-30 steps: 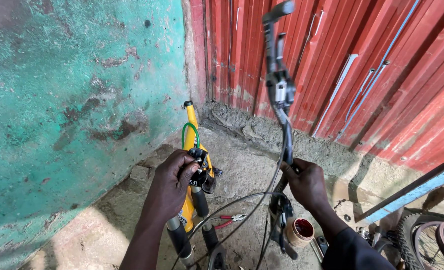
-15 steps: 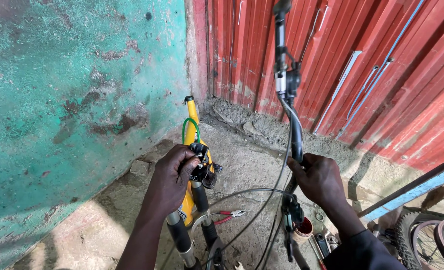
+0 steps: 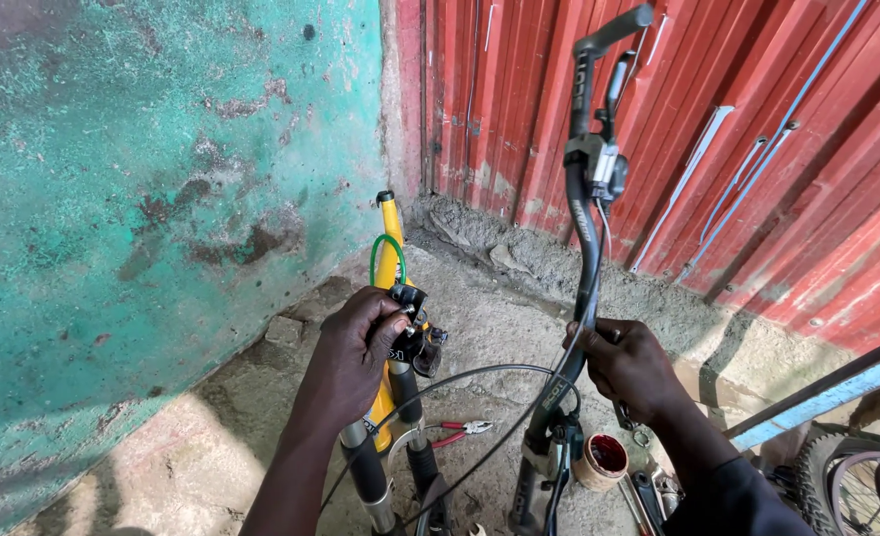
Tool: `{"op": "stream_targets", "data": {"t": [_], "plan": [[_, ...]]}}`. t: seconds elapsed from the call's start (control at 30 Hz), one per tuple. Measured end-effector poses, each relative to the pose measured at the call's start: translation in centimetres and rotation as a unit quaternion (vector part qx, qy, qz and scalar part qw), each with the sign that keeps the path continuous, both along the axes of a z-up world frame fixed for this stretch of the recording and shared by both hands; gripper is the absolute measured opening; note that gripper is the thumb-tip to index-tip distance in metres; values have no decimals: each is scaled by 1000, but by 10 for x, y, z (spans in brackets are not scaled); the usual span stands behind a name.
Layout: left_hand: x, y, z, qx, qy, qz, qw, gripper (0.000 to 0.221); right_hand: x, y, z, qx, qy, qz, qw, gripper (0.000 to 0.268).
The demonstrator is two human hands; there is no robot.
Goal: Installing and tightening bicycle handlebars onto the stem using an allen wrench
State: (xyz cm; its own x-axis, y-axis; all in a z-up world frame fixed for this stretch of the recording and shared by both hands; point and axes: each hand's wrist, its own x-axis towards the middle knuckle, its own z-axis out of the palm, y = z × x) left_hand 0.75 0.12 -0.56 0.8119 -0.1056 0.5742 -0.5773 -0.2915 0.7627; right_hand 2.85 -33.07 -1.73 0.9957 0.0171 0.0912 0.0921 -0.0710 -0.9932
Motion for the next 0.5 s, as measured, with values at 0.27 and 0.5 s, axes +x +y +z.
{"op": "stream_targets", "data": {"t": [0.27,0.5], "plan": [[-1,2,0,12,-9,9,1000,17,15,-11,-21,133,-67,81,986,33],[-4,0,6,4,12,7,1000,19,18,-7,-36,185,-88,110,973,46]]}}
